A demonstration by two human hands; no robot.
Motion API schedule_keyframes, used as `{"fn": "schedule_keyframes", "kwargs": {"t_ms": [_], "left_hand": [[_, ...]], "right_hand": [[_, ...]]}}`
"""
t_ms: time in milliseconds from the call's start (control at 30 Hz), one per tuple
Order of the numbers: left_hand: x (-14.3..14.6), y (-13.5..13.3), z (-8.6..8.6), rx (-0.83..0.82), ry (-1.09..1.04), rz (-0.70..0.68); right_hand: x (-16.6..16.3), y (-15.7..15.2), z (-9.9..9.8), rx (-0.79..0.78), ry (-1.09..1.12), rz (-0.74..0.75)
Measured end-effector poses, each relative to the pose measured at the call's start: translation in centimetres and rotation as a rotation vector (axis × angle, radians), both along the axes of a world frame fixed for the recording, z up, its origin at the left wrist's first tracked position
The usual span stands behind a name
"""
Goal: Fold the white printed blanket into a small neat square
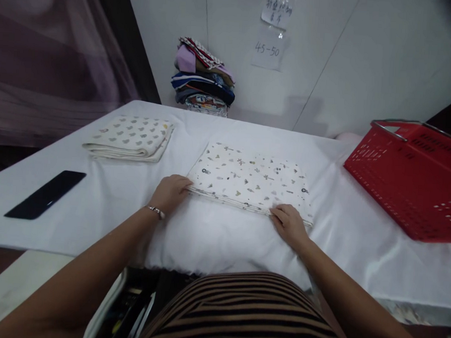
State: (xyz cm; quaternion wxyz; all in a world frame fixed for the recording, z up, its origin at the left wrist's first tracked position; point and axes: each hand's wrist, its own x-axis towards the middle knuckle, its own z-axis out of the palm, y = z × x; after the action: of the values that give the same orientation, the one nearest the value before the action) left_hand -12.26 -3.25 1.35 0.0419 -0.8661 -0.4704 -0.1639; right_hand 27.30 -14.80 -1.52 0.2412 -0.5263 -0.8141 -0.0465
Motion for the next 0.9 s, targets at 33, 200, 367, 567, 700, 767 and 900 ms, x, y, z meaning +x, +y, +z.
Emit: {"fn": "schedule_keyframes", "kwargs": {"t_ms": [33, 200, 367, 567, 700, 767, 900], "left_hand": [[0.3, -0.2, 0.2, -0.005, -0.004, 0.012], [4.3, -2.2, 1.1, 0.025, -0.062, -0.115], [9.6, -3.0, 0.9, -0.046, -0.119, -0.300], [13.6, -2.6, 0.2, -0.105, -0.060, -0.386], [14.5, -2.3, 0.0, -0.162, -0.010, -0.388], [14.6, -2.1, -0.1, -0.178, -0.022, -0.381], [14.5, -2.2, -0.3, -0.165, -0.066, -0.366]], "right_hand": [[0.0, 0.0, 0.0, 0.000, 0.000, -0.001], [-0.1, 0.0, 0.1, -0.015, -0.015, -0.003], [-0.1, 0.0, 0.2, -0.011, -0.014, 0.000], [-0.2, -0.1, 0.3, -0.020, -0.007, -0.018], [-0.2, -0.1, 0.2, -0.016, -0.003, -0.023], [-0.2, -0.1, 0.1, -0.011, 0.002, -0.026], [-0.2, -0.1, 0.1, -0.010, 0.012, -0.030]]}}
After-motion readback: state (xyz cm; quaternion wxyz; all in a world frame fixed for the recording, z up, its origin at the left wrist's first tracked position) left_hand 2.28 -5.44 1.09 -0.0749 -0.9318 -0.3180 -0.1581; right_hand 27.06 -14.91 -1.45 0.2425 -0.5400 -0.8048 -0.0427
